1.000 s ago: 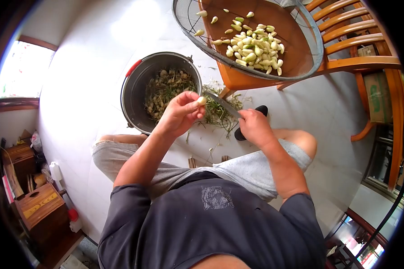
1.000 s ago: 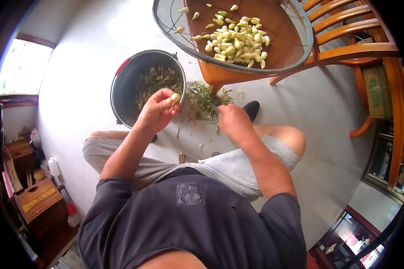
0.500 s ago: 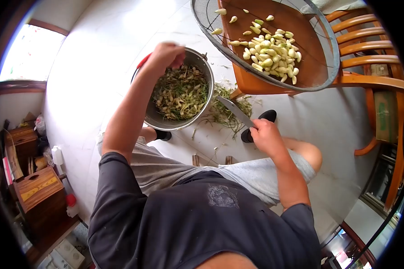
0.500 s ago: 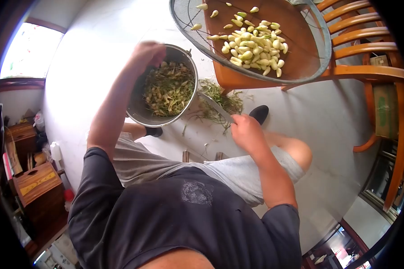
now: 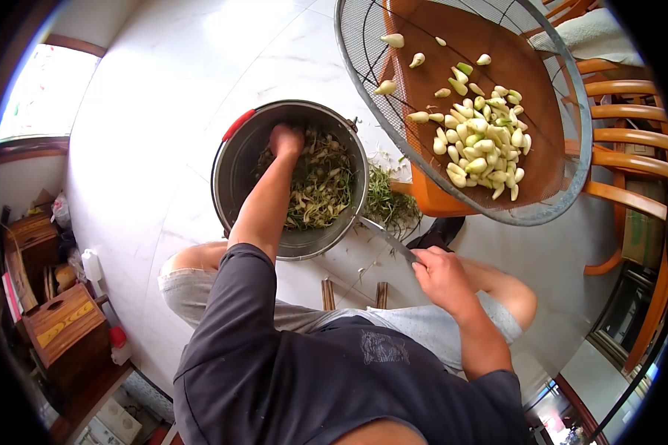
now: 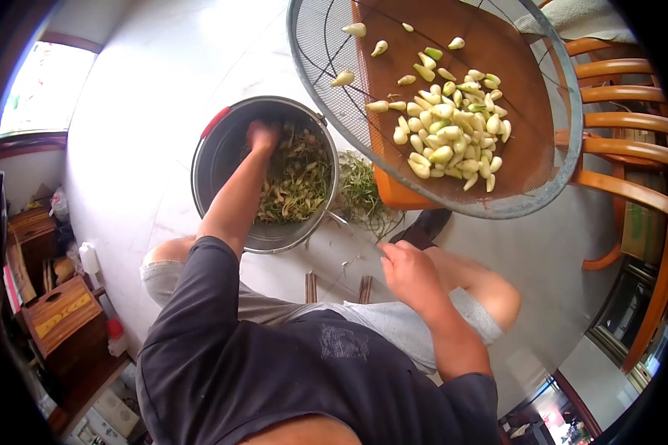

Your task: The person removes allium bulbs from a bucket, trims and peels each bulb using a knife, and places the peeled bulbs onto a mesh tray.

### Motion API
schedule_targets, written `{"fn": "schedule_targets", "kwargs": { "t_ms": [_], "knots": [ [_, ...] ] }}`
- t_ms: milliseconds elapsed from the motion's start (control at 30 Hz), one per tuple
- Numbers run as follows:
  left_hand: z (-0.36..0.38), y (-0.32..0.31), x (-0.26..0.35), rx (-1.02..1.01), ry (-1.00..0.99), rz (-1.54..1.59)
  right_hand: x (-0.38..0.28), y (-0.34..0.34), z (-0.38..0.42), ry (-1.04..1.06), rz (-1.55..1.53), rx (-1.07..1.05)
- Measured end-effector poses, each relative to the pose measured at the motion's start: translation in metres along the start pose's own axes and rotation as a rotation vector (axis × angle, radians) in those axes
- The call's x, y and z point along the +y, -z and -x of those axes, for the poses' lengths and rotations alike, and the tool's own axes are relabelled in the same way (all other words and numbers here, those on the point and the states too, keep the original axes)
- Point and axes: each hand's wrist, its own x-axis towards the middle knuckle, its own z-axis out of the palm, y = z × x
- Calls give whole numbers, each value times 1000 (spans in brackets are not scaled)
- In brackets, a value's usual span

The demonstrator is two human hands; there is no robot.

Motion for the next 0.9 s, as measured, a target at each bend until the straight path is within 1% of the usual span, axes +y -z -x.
{"fn": "schedule_targets", "kwargs": {
  "t_ms": [100, 200, 300, 333, 367, 433, 533, 633, 667, 700, 767, 867, 900],
  "knots": [
    [-17, -19, -15, -3, -6, -76, 2, -2, -1, 23, -5, 9],
    [-30, -32, -42, 75, -68, 180, 4, -1, 2, 43, 34, 0],
    [8, 10, -31, 164, -123, 590, 3, -2, 5, 54, 34, -3],
    [16, 27, -26, 77, -85, 775, 3, -2, 7, 61, 30, 5],
    [32, 41, -24, -54, -44, 979, 1, -1, 8, 70, 28, 14],
    [58, 72, -19, -258, -91, 1246, 1, -2, 11, 92, 20, 34],
    [97, 102, -15, -342, -160, 1285, 5, -2, 13, 108, 4, 57],
    [132, 116, -18, -516, -101, 1349, -3, -1, 15, 150, -11, 159],
    [146, 119, -19, -616, -92, 1421, -6, 0, 16, 142, -45, 166],
    [156, 117, -24, -703, -43, 1503, -11, 1, 16, 182, -69, 202],
    [183, 119, -24, -830, 30, 1570, -19, 2, 18, 251, -117, 273],
    [207, 115, -27, -999, 86, 1612, -27, 1, 20, 274, -155, 306],
    [213, 113, -28, -1027, 76, 1601, -29, 1, 21, 284, -157, 314]
  ]
}}
